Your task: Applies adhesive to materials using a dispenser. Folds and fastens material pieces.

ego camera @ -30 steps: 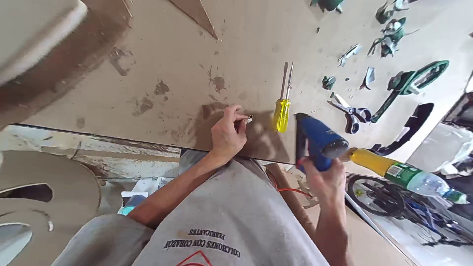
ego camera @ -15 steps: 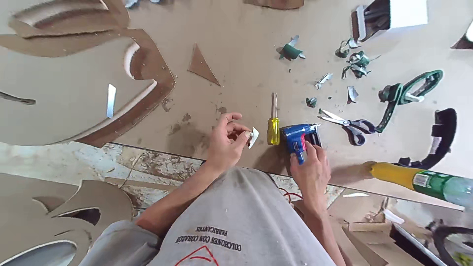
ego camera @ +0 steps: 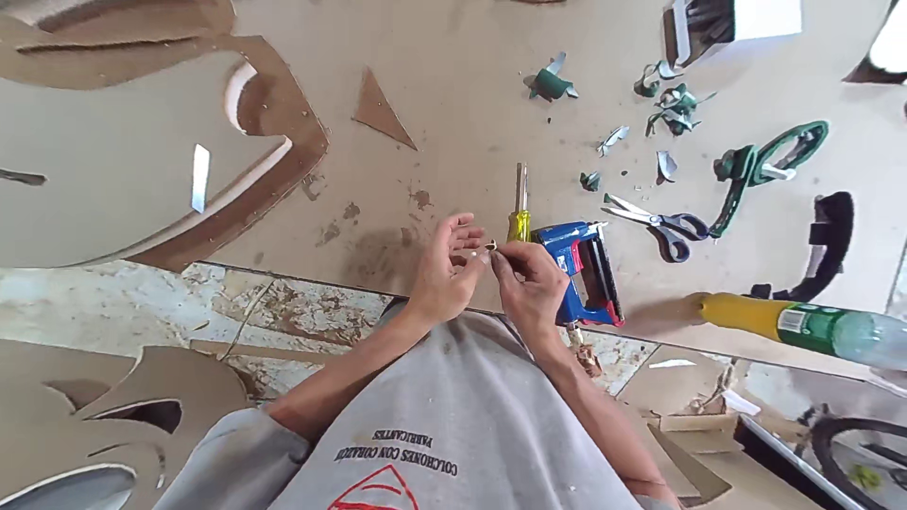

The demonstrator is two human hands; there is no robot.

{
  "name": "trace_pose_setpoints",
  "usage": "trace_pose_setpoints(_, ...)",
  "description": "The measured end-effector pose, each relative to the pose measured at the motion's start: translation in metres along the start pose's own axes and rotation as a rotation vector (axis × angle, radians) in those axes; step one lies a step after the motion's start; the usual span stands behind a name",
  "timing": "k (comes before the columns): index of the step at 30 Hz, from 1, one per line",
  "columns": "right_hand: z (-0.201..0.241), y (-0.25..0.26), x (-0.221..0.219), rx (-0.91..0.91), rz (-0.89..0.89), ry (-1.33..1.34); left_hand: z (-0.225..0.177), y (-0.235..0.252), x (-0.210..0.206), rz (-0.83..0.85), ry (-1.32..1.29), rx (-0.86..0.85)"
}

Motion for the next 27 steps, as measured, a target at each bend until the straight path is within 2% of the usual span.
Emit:
trace_pose_setpoints(2, -0.003, -0.002, -0.007, 0.003, -0.009, 0.019, 0.011, 0.001, 0.004, 0.03, -0.064, 0.053)
trace_pose_setpoints(7, -0.01, 0.0, -0.005, 0.002, 0.182, 0.169, 0.013, -0.003, 0.015, 0.032, -0.068, 0.109)
trace_pose_setpoints(10, -0.01, 0.006, 0.01, 0.106, 0.033, 0.1, 0.015, -0.003, 0.012, 0.034, -0.016, 0.188)
trace_pose_setpoints(12, 0.0, 0.013, 0.037, 0.163, -0.078, -0.025, 0.025, 0.002, 0.014, 0.012, -0.034, 0.228)
trace_pose_setpoints(13, 0.003, 0.013, 0.054, 0.135, -0.09, -0.059, 0.03, 0.004, 0.017, 0.0, -0.018, 0.218)
trace_pose_setpoints(15, -0.003, -0.005, 0.086, -0.02, 0.037, -0.198, 0.035, 0.01, 0.024, -0.03, 0.156, 0.135)
trace_pose_setpoints(17, -0.02, -0.037, 0.1, -0.228, 0.374, -0.534, 0.041, 0.018, 0.024, -0.048, 0.311, 0.073)
trace_pose_setpoints(18, -0.026, -0.05, 0.1, -0.306, 0.486, -0.642, 0.045, 0.022, 0.022, -0.033, 0.321, 0.068)
trace_pose_setpoints(19, -0.026, -0.059, 0.097, -0.325, 0.491, -0.662, 0.048, 0.024, 0.017, -0.001, 0.29, 0.077)
trace_pose_setpoints(21, -0.022, -0.053, 0.08, -0.3, 0.37, -0.454, 0.045, 0.025, 0.006, 0.097, 0.125, 0.122)
trace_pose_setpoints(24, -0.024, -0.026, 0.034, -0.382, 0.273, 0.074, 0.027, 0.017, -0.01, 0.27, -0.211, 0.21)
trace_pose_setpoints(27, -0.023, -0.016, 0.012, -0.356, 0.142, 0.389, 0.018, 0.017, -0.009, 0.325, -0.275, 0.238)
Point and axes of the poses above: each hand's wrist, its own y-axis towards the middle knuckle, its own x-axis out of the back of the hand, z = x × y, the point moved 5 cm from there along y, towards the middle knuckle, and after that the axes turned 11 degrees about x, right-handed, at the moved point
